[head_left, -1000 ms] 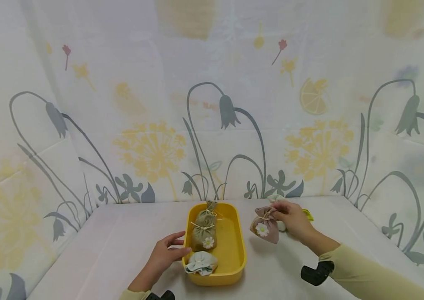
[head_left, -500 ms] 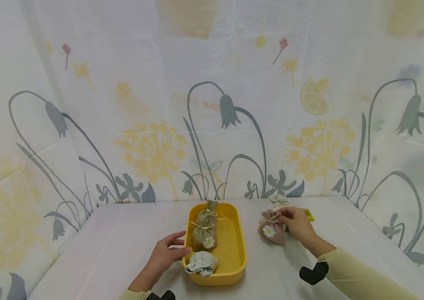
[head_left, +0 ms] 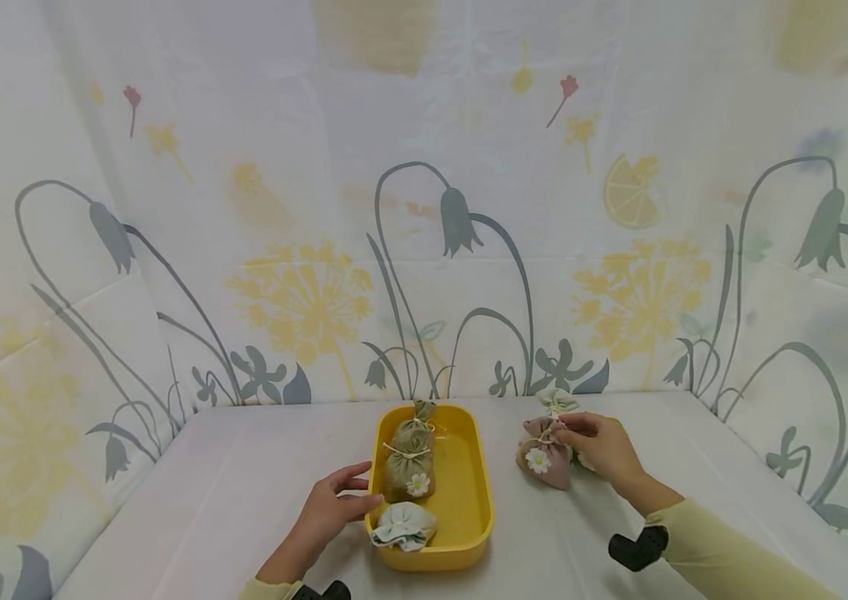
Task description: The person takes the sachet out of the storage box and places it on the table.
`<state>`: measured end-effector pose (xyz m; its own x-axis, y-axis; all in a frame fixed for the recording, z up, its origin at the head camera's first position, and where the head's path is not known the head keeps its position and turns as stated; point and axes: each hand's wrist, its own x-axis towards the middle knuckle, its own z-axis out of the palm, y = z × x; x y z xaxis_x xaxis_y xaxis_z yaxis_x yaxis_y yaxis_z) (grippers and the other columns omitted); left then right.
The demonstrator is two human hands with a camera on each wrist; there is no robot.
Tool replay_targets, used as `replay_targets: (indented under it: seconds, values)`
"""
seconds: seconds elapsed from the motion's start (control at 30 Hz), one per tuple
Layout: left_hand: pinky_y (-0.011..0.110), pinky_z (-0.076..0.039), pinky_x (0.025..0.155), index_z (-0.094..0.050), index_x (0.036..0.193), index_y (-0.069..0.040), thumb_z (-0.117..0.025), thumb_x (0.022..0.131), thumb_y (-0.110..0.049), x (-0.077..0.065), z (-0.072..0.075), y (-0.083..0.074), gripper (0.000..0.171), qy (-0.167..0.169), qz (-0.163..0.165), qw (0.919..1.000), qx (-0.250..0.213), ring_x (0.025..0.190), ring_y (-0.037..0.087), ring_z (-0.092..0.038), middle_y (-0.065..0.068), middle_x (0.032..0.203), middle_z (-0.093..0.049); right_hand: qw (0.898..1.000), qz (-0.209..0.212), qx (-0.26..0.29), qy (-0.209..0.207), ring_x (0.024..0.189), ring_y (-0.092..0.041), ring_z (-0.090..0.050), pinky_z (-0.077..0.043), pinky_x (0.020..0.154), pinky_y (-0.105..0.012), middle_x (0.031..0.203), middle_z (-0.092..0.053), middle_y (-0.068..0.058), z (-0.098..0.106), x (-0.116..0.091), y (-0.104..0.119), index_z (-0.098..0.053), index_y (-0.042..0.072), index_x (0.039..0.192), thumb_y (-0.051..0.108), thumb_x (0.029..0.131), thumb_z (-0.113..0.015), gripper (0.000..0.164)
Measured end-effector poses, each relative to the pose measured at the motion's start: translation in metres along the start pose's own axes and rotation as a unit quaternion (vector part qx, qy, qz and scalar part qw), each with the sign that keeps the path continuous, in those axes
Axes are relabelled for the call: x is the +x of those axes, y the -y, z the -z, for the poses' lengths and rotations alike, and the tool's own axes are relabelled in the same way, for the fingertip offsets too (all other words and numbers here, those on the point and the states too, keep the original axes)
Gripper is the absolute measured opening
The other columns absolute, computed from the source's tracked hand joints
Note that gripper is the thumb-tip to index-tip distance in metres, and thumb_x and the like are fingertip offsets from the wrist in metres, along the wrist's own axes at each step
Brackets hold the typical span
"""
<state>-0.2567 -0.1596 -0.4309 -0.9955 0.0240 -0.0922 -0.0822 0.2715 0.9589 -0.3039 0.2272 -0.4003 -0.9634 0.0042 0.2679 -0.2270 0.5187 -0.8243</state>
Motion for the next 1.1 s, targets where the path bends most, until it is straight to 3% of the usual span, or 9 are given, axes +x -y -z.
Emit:
replay_targets:
  seconds: [0.33,0.6,0.8,1.1]
  values:
    - [0.034,-0.056,0.071,-0.048,0.133,0.000,-0.078,0.076,-0.022,-0.001,0.003,0.000,0.068,0.003,0.008,1.0000,0.002,0.082,0.018,-0.061,0.013,0.106,-0.057,1.000,0.009,0.017,-0.018,0.081,-0.005,-0.062,-0.050,0.067,-0.017,0.095,-0.066,-0.014,0.008,-0.013,0.001,-0.063,-0.008,0.111,0.011,0.082,-0.071,0.036]
    - [0.034,-0.055,0.072,-0.048,0.133,0.000,-0.078,0.076,-0.023,-0.001,0.003,-0.001,0.068,0.004,0.012,0.9999,0.003,0.081,0.017,-0.061,0.014,0.106,-0.057,0.999,-0.032,0.021,-0.019,0.080,-0.003,-0.059,-0.050,0.064,-0.018,0.095,-0.067,-0.010,0.010,-0.029,0.002,-0.063,-0.007,0.112,0.013,0.083,-0.070,0.036]
    - [0.034,-0.055,0.072,-0.047,0.133,0.001,-0.078,0.077,-0.022,-0.001,0.002,-0.001,0.068,0.005,0.008,1.0000,0.001,0.082,0.017,-0.061,0.014,0.107,-0.057,0.996,-0.067,0.059,-0.002,0.083,-0.004,-0.061,-0.051,0.069,-0.019,0.096,-0.066,-0.009,0.004,-0.041,0.007,-0.061,-0.007,0.114,0.011,0.084,-0.069,0.036]
    - [0.035,-0.056,0.072,-0.047,0.133,0.002,-0.077,0.077,-0.020,-0.001,0.002,0.000,0.067,0.007,0.008,0.9999,-0.008,0.082,0.018,-0.061,0.014,0.106,-0.058,0.991,-0.064,0.122,0.000,0.085,-0.008,-0.063,-0.051,0.074,-0.019,0.096,-0.067,-0.012,-0.008,-0.062,0.020,-0.062,-0.007,0.113,0.011,0.081,-0.072,0.038]
